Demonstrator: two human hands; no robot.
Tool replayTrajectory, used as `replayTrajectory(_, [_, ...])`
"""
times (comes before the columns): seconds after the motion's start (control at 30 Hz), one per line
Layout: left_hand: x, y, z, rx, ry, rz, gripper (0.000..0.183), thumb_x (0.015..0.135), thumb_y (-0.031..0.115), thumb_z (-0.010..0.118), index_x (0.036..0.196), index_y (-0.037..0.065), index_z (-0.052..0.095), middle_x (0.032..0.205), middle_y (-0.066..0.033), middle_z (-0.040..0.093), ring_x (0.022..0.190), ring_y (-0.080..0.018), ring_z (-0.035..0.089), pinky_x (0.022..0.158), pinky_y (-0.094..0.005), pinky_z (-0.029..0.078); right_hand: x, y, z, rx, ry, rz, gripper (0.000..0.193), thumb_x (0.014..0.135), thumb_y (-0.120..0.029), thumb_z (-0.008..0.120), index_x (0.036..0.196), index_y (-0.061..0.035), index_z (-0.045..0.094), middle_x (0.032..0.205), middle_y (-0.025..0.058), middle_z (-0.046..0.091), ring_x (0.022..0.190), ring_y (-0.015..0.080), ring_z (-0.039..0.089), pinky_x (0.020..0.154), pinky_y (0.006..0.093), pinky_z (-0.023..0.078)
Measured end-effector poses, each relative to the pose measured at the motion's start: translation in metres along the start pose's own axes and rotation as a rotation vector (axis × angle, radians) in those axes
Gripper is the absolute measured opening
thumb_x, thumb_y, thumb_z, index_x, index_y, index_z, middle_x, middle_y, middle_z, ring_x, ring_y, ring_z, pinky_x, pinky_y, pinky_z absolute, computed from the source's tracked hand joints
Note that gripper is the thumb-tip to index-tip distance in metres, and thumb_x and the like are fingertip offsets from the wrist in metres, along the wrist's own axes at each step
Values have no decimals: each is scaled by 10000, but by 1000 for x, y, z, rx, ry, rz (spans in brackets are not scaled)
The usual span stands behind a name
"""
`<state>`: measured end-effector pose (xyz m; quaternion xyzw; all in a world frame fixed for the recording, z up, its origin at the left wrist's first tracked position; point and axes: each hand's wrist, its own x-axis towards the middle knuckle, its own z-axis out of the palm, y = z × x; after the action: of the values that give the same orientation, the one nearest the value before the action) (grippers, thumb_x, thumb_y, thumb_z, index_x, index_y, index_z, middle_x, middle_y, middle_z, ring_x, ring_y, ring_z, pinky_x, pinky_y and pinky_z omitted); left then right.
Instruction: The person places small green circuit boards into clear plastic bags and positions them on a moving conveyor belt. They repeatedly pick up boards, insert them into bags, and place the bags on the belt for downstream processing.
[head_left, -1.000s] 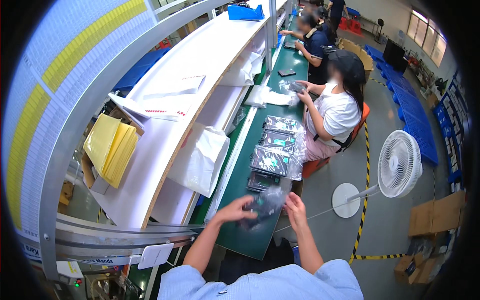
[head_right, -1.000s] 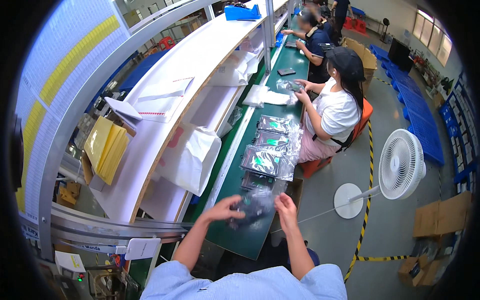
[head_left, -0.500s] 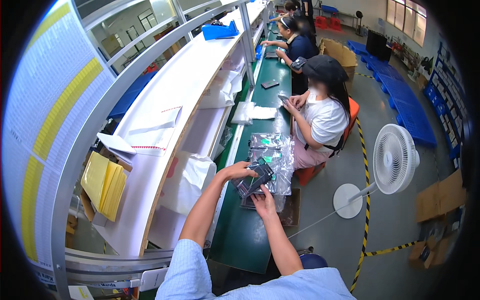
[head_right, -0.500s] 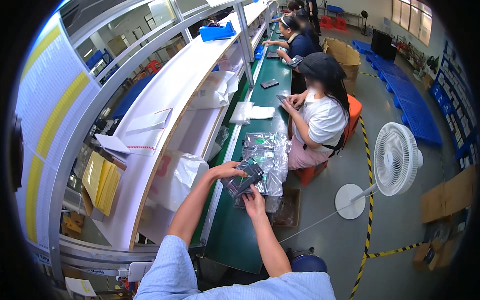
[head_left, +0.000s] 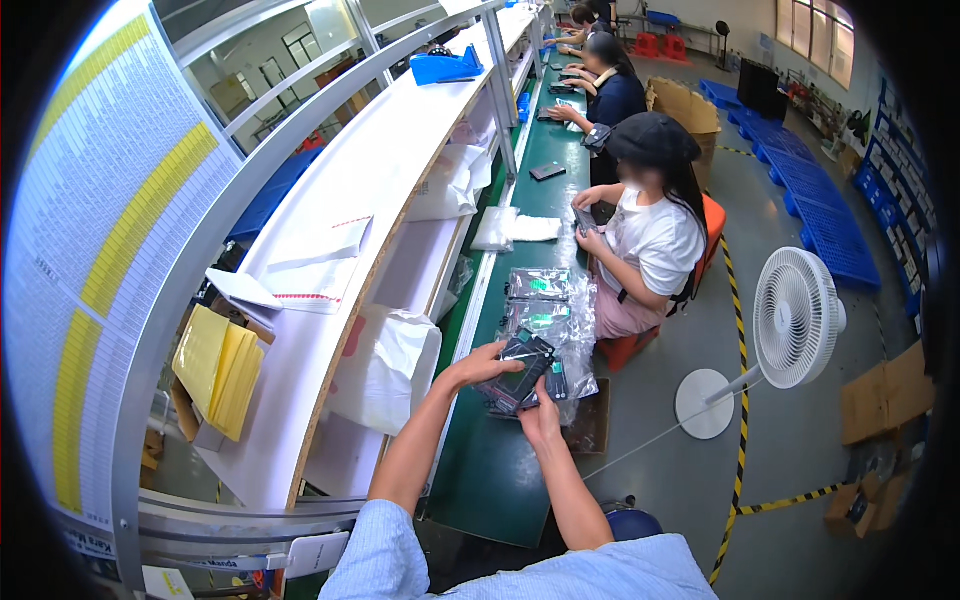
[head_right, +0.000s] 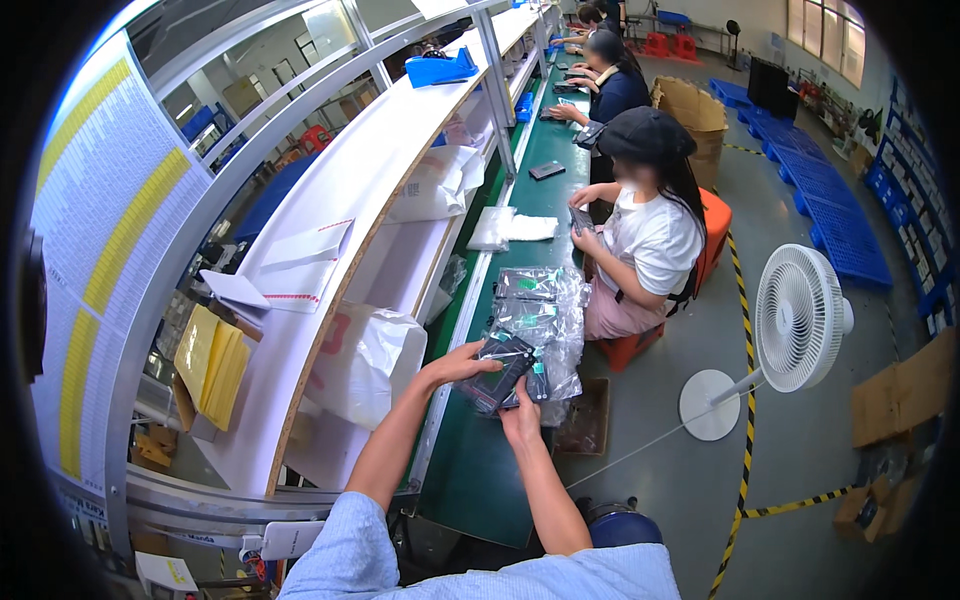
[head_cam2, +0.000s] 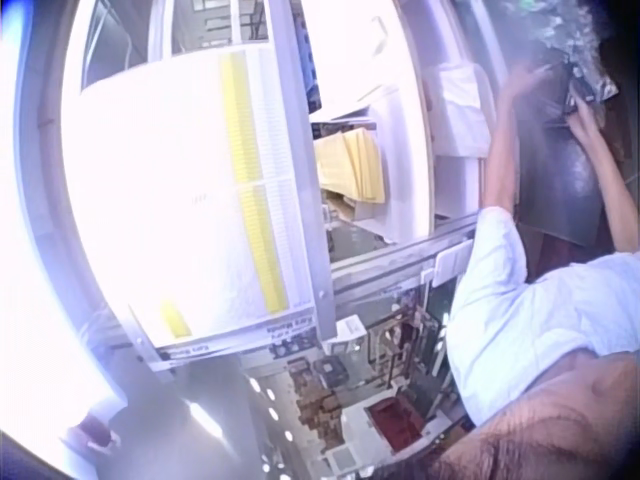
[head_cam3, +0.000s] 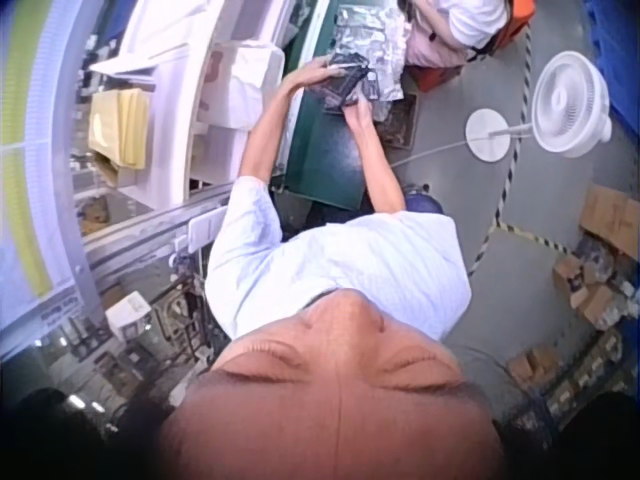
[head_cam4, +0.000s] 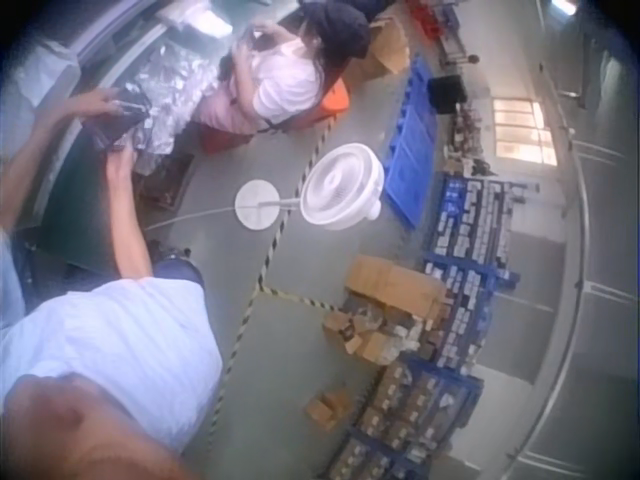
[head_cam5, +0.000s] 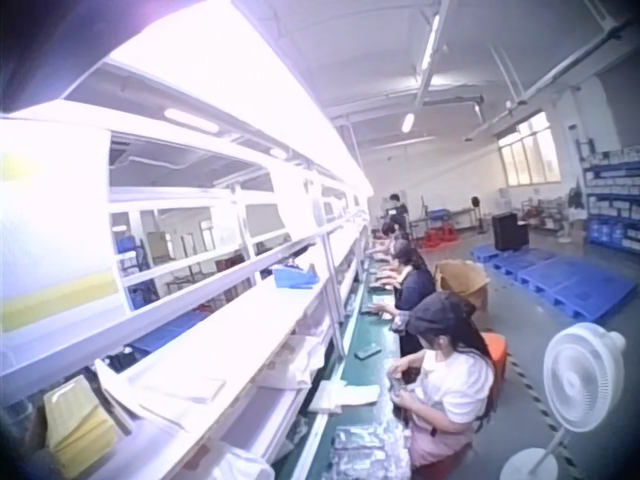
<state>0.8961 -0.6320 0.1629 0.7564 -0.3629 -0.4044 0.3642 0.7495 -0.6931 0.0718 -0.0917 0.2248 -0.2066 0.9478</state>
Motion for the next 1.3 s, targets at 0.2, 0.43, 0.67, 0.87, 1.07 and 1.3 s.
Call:
replayTrajectory(0.2, [-20, 12, 26, -82, 63, 107, 514, 786, 281, 620, 1202, 20, 471, 1124, -89, 516, 1027, -158, 471, 906, -267, 355, -15, -23, -3, -47, -132, -39, 403, 898, -294, 488, 1228, -70, 433, 1217, 80, 492, 1110, 229, 475, 964, 411, 353])
replayTrajectory(0.43, [-8, -27, 50, 239, 324, 57, 610, 725, 395, 637, 1190, 25, 498, 1302, -171, 294, 1230, -300, 259, 1009, -343, 251, -2, -31, -13, 14, -127, 77, 339, 895, -226, 482, 1188, -57, 476, 1179, 100, 527, 1075, 243, 508, 949, 407, 378])
replayTrajectory(0.67, [-32, -19, 52, 7, 214, 32, 478, 728, 329, 613, 1082, 13, 552, 1046, -139, 566, 969, -246, 529, 881, -347, 375, -24, -28, -21, -129, -70, 12, 328, 866, -157, 542, 1171, -58, 475, 1113, 68, 548, 1037, 216, 525, 922, 380, 408])
replayTrajectory(0.87, [-116, -57, 99, -898, 317, -26, 416, 790, 196, 570, 1151, 9, 486, 995, -100, 596, 944, -187, 569, 829, -345, 464, -90, -16, 6, -811, -86, -127, 438, 830, -182, 615, 1190, -21, 425, 1103, 75, 536, 1012, 171, 507, 872, 300, 394])
replayTrajectory(1.07, [-240, -151, 211, -1836, 24, -74, 605, 731, 292, 610, 1234, 9, 429, 1172, -162, 531, 1065, -283, 536, 924, -441, 428, -195, 9, 3, -1737, -473, -314, 575, 806, -218, 645, 1232, 24, 344, 1048, 110, 529, 967, 171, 515, 837, 299, 414])
replayTrajectory(1.3, [-358, -169, 326, -1971, 205, 254, 686, 635, 208, 687, 1239, -4, 441, 1184, -179, 527, 1065, -310, 538, 943, -470, 399, -277, 34, 23, -1616, -766, 85, 282, 815, -163, 629, 982, 59, 575, 741, 95, 597, 604, 142, 556, 575, 264, 459])
